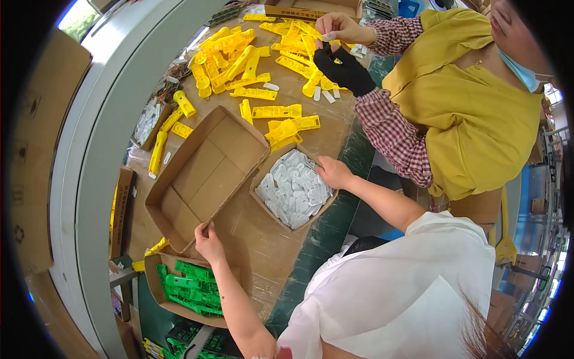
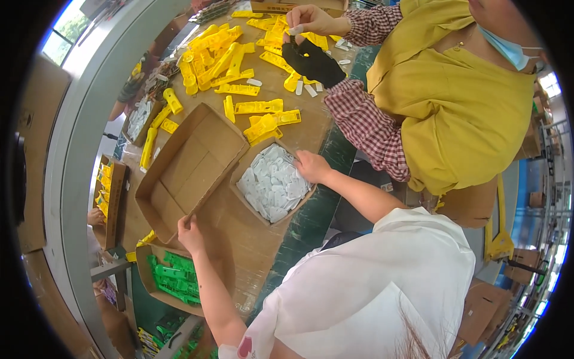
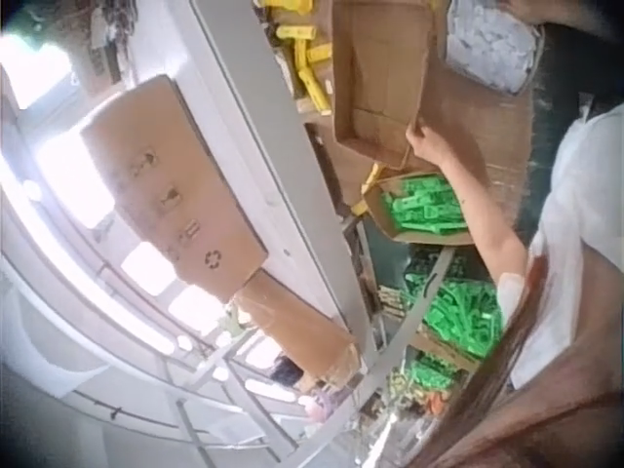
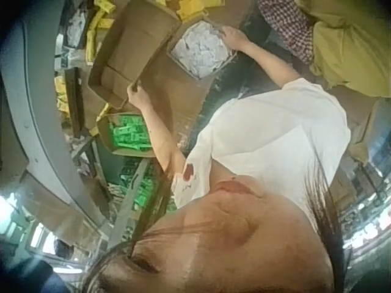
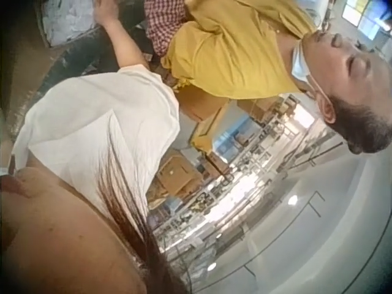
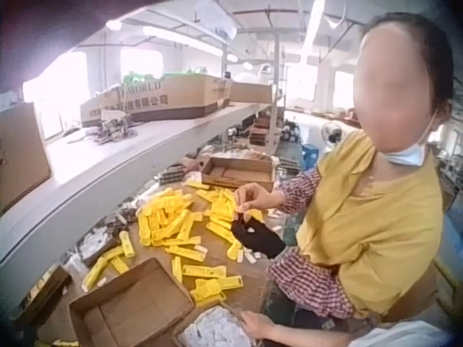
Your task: Assembling electronic components by inserting small green PCBs and metal contacts into yellow plastic housings.
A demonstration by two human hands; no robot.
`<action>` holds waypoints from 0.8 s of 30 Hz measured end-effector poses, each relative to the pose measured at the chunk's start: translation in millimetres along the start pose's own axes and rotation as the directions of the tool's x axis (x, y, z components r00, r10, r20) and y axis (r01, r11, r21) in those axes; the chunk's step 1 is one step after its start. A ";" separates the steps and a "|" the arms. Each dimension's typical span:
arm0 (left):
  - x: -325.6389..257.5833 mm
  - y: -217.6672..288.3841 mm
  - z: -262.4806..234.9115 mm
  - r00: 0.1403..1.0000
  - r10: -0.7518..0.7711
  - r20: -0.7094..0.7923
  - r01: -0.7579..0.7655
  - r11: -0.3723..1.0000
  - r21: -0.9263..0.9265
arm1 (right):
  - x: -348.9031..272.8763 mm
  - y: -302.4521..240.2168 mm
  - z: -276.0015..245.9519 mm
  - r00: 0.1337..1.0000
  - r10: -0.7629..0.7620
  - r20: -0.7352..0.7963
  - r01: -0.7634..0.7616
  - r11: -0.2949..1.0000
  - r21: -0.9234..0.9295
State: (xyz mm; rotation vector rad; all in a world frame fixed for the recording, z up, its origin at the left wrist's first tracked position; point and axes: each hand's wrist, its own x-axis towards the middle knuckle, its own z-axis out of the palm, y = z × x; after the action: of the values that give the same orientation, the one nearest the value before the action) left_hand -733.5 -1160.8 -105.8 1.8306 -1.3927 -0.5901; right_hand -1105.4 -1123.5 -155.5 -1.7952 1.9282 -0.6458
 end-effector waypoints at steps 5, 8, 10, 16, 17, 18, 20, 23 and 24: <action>20.4 9.7 -3.1 0.997 0.047 -0.068 -0.060 0.979 -0.193 | -0.3 5.9 3.6 0.999 -0.027 0.030 0.026 0.999 0.044; 9.0 29.0 6.4 1.000 0.015 0.003 -0.014 0.972 -0.234 | -0.1 10.9 7.1 1.000 -0.010 -0.012 0.011 0.998 0.063; -9.7 8.4 25.1 0.976 -0.032 0.216 0.091 0.959 -0.268 | -0.4 4.7 8.7 1.000 0.006 -0.010 -0.006 0.999 0.050; -93.1 16.8 85.5 0.818 -0.190 0.543 0.030 0.957 0.289 | 0.5 -16.9 14.9 0.991 -0.044 0.129 0.049 0.998 -0.038; -101.8 13.9 90.1 0.872 -0.128 0.472 -0.052 0.935 0.350 | -4.4 -18.3 19.5 0.986 -0.078 0.144 0.085 0.995 -0.043; -107.1 16.4 85.6 0.890 -0.151 0.430 -0.035 0.918 0.396 | -12.3 -24.0 20.9 0.987 -0.070 0.145 0.076 0.996 -0.037; -114.3 9.9 68.8 0.914 -0.166 0.370 -0.024 0.889 0.458 | -27.6 -26.8 34.7 0.985 -0.090 0.151 0.087 0.996 0.025; -124.2 -11.0 30.6 0.920 -0.197 0.340 0.014 0.881 0.472 | -58.9 -40.9 36.6 0.969 -0.141 0.203 0.109 0.980 0.164; -128.1 -19.1 25.2 0.921 -0.191 0.341 0.011 0.884 0.467 | -69.5 -40.9 35.9 0.940 -0.164 0.300 0.101 0.972 0.213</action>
State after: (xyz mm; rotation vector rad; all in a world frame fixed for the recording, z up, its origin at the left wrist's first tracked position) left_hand -779.2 -1043.8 -146.2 2.2621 -1.8198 -0.7480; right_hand -1046.3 -1058.1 -160.1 -1.7908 1.4905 -0.5320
